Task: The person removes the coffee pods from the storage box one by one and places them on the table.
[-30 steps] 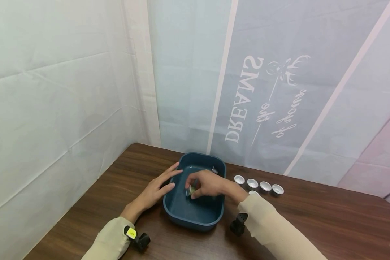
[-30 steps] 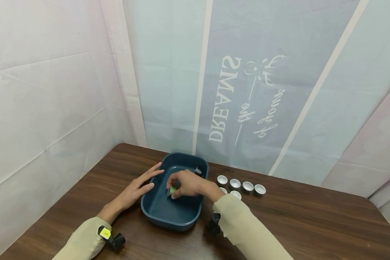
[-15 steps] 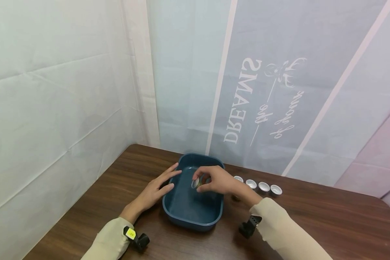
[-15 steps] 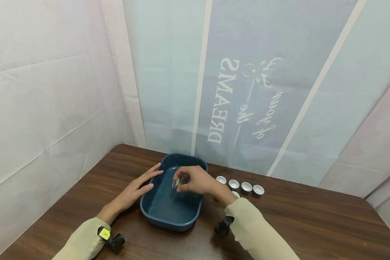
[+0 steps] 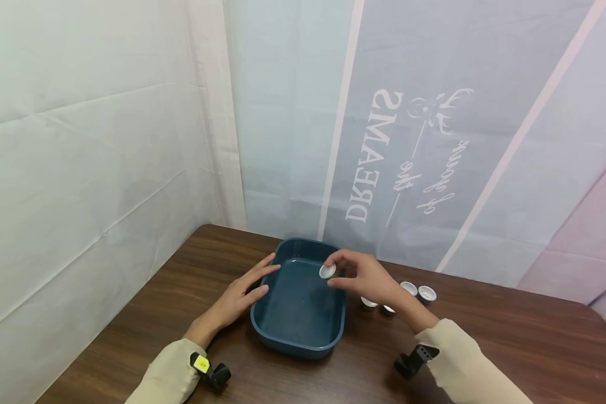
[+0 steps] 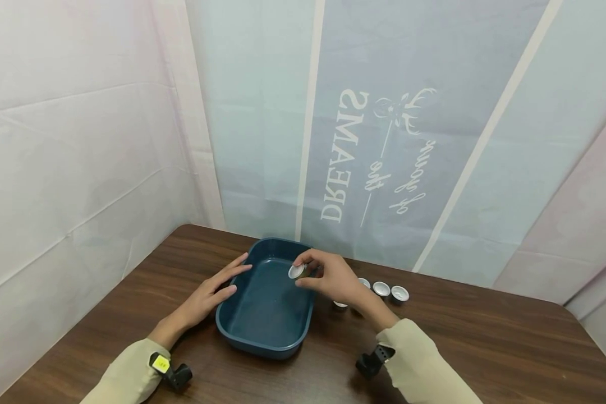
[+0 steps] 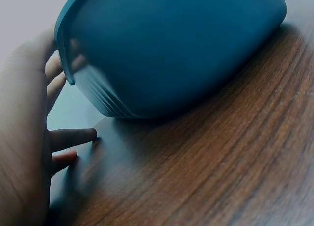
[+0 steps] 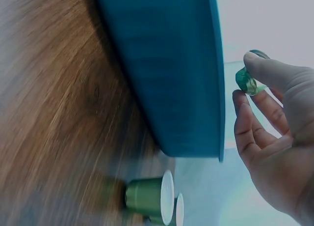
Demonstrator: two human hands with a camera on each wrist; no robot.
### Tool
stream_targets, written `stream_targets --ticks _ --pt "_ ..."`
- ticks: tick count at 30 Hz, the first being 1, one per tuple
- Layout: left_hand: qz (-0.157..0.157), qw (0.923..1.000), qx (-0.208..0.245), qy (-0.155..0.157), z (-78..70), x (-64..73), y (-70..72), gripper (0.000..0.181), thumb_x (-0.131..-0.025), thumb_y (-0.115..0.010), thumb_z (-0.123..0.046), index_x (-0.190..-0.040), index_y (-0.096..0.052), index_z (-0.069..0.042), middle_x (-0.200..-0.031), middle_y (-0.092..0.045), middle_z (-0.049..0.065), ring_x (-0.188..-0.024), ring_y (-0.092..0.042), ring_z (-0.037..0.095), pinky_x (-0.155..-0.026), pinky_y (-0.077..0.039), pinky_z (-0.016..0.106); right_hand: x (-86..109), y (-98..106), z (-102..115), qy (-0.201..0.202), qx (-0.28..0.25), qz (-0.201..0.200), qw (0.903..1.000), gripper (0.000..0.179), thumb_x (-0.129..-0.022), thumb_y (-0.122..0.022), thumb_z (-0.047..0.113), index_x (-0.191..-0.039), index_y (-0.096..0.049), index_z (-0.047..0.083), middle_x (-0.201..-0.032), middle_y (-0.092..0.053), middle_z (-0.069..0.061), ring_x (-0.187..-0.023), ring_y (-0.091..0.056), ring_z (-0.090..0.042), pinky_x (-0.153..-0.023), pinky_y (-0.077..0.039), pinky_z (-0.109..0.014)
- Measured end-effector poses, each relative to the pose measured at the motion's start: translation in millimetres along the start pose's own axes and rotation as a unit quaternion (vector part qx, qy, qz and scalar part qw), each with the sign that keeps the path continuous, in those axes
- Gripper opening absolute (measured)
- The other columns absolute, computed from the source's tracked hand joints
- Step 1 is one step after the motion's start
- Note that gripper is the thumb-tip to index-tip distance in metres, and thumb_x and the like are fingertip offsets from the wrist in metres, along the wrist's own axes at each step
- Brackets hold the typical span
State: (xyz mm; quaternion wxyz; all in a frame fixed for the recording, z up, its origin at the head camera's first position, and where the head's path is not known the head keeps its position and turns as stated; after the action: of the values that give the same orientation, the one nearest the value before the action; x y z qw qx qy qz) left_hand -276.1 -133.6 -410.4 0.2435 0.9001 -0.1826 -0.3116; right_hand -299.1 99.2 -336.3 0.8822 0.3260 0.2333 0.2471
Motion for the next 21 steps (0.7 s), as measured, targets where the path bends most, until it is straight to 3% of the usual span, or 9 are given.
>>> stream_targets --ticks 6,12,17,21 --pt "-0.001 1.0 -0.001 -0.003 -0.2 0.0 -0.1 0.046 -0.101 -0.047 -0.016 -0.147 -0.039 -0.015 -0.158 -0.018 0.005 -0.143 -0.02 0.023 -0.103 -0.026 0.062 14.4 15.2 -6.9 -0.033 -0.011 -0.032 0.9989 0.031 -0.082 -0.078 0.023 -0.109 -0.063 0.025 -0.095 -0.067 0.003 -0.08 -0.064 -0.015 -0.069 -0.051 -0.035" --pt "-0.007 0.9999 -0.003 -0.007 -1.0 1.3 0.5 0.047 -0.101 -0.047 -0.014 -0.147 -0.039 -0.012 -0.158 -0.019 0.008 -0.143 -0.02 0.025 -0.103 -0.025 0.063 26.8 26.4 -6.1 -0.013 -0.019 -0.063 0.9977 0.031 -0.082 -0.076 0.009 -0.11 -0.064 0.014 -0.105 -0.065 -0.003 -0.082 -0.064 -0.025 -0.067 -0.052 -0.035" --pt "-0.005 1.0 -0.005 -0.005 -1.8 1.0 0.2 0.046 -0.101 -0.046 -0.016 -0.147 -0.039 -0.013 -0.158 -0.019 0.009 -0.143 -0.02 0.024 -0.103 -0.025 0.063 43.4 35.6 -12.4 -0.016 -0.022 -0.089 0.9957 0.03 -0.083 -0.077 0.019 -0.109 -0.063 0.021 -0.101 -0.064 0.003 -0.078 -0.062 -0.021 -0.059 -0.05 -0.031" --pt "-0.006 1.0 -0.005 -0.005 -3.1 -0.1 0.3 0.046 -0.101 -0.046 -0.016 -0.147 -0.04 -0.014 -0.157 -0.02 0.01 -0.143 -0.02 0.024 -0.103 -0.025 0.062 56.9 44.8 -18.2 -0.016 -0.034 -0.113 0.9928 0.03 -0.083 -0.077 0.022 -0.109 -0.063 0.021 -0.101 -0.063 0.002 -0.08 -0.061 -0.02 -0.066 -0.051 -0.03"
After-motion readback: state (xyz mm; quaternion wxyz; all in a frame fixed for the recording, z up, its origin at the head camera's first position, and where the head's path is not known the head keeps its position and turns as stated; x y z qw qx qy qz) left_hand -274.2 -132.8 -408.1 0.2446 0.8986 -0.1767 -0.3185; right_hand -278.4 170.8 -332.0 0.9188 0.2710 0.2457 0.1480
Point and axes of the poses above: each hand's wrist, its own x-axis away from the middle knuckle, its own y-axis out of the back of the hand, z = x × y, the point moved 8 cm from there along -x, towards the middle knuckle
